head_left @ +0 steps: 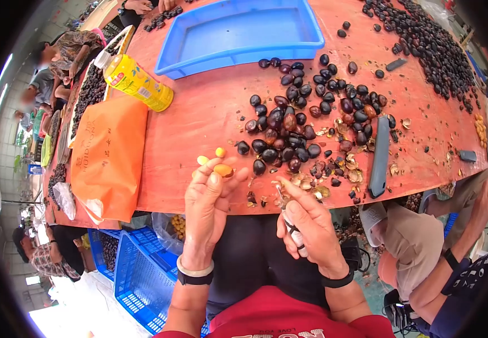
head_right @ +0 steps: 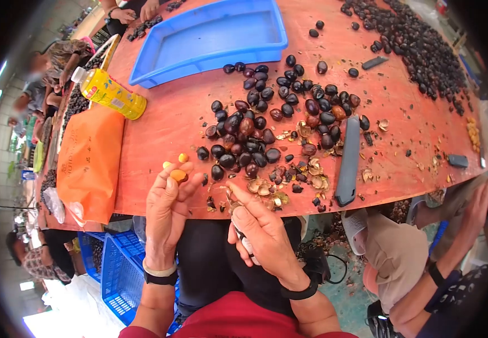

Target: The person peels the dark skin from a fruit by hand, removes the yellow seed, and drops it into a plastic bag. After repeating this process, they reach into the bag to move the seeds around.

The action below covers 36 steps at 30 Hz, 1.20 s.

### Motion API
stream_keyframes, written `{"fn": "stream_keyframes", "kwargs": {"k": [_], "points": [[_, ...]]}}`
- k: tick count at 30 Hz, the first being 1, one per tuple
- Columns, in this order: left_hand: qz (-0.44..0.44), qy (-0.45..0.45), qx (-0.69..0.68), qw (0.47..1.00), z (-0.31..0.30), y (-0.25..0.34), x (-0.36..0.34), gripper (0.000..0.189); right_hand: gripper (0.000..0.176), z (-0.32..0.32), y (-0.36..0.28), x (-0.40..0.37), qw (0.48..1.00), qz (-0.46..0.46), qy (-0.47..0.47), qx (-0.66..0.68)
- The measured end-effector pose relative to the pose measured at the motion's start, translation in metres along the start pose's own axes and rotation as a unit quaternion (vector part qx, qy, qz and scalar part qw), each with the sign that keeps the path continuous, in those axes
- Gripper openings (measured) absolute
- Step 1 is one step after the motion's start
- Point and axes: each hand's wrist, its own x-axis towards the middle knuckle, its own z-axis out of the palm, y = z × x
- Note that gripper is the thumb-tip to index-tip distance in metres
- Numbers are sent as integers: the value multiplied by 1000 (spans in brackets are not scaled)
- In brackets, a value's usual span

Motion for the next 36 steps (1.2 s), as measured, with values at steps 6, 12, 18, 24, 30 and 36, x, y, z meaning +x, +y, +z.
{"fn": "stream_keyframes", "kwargs": {"k": [6, 12, 18, 24, 30, 36], "points": [[-60, -19, -30, 998, 8, -8, -16, 24, 49, 15, -1, 9, 994, -36, -20, -101], [-45, -7, -7, 999, 9, -20, -22, 28, 54, 24, 0, 11, 989, -54, -9, -140], [-57, 2, -19, 998, 14, -19, -30, 27, 49, 21, 9, 15, 973, -109, 14, -204], [-27, 30, -75, 996, 24, -24, -32, 27, 44, 19, 24, 20, 930, -222, 64, -287], [206, 47, 374, 903, 3, -19, -16, 21, 39, 6, 7, 12, 990, -98, 70, -74], [313, -34, 696, 646, -21, -1, 15, 24, 39, -9, 5, 4, 991, -68, 86, -80]]}}
